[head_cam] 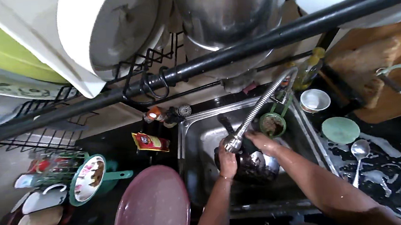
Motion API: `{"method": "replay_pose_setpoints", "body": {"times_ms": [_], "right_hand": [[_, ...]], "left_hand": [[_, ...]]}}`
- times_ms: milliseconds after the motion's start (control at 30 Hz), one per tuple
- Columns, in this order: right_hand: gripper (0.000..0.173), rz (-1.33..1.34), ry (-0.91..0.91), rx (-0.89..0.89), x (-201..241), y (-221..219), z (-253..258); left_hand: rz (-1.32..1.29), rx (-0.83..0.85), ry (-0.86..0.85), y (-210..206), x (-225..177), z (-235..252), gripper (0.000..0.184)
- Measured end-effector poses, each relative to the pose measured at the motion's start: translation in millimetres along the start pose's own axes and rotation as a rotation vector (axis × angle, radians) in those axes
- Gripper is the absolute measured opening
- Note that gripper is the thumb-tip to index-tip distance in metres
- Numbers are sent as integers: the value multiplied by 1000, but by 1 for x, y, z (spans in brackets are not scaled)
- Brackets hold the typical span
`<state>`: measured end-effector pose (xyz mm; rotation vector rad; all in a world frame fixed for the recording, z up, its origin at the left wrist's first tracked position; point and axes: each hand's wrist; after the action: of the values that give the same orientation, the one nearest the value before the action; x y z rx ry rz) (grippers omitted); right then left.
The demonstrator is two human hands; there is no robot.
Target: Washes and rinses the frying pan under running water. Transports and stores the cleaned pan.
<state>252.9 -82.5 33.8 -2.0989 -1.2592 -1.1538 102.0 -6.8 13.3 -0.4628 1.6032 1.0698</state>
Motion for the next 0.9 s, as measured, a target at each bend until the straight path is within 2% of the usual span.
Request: {"method": "replay_pose_setpoints", "body": {"times_ms": [100,200,267,333,467,567,667,733,767,833,900], "right_hand": [[46,-136,156,155,-5,-4,-7],[37,-35,254,160,-37,-2,-9],[27,133,311,104,-57,-8,-14],[23,182,324,-14,-60,-17,-18],[29,5,302,-164,-47,-25,-13],[28,-106,329,-161,-39,-24,-8],[28,-185,358,-171,-38,-22,-9],[26,-95,451,-360,-44,-23,-11],[28,32,498,-426,-43,-22,-12],[36,245,609,-351,-40,-22,-17],[61,300,719,-210,-39,-38,-25]], "left_hand": [[90,14,-21,-7,6,1,43],[74,-109,-28,-8,7,10,38],[111,-130,-31,-11,8,6,37],[186,-84,-66,-17,15,0,42],[240,49,-157,-21,23,-5,57],[344,64,-181,-19,22,-4,74],[371,72,-146,-12,20,-7,74],[402,103,-95,-5,12,-9,71],[412,100,-77,-2,8,-10,69],[393,70,-50,2,3,-14,65],[355,28,-81,7,2,-20,65]]}}
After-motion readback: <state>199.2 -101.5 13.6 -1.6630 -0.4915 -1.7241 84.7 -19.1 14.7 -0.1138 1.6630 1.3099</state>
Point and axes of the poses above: each hand's wrist, its own z-axis towards the middle knuckle, its own y-axis out of the back of the hand, x = y × z, and after that the axes turned 2 degrees about -x, right-handed
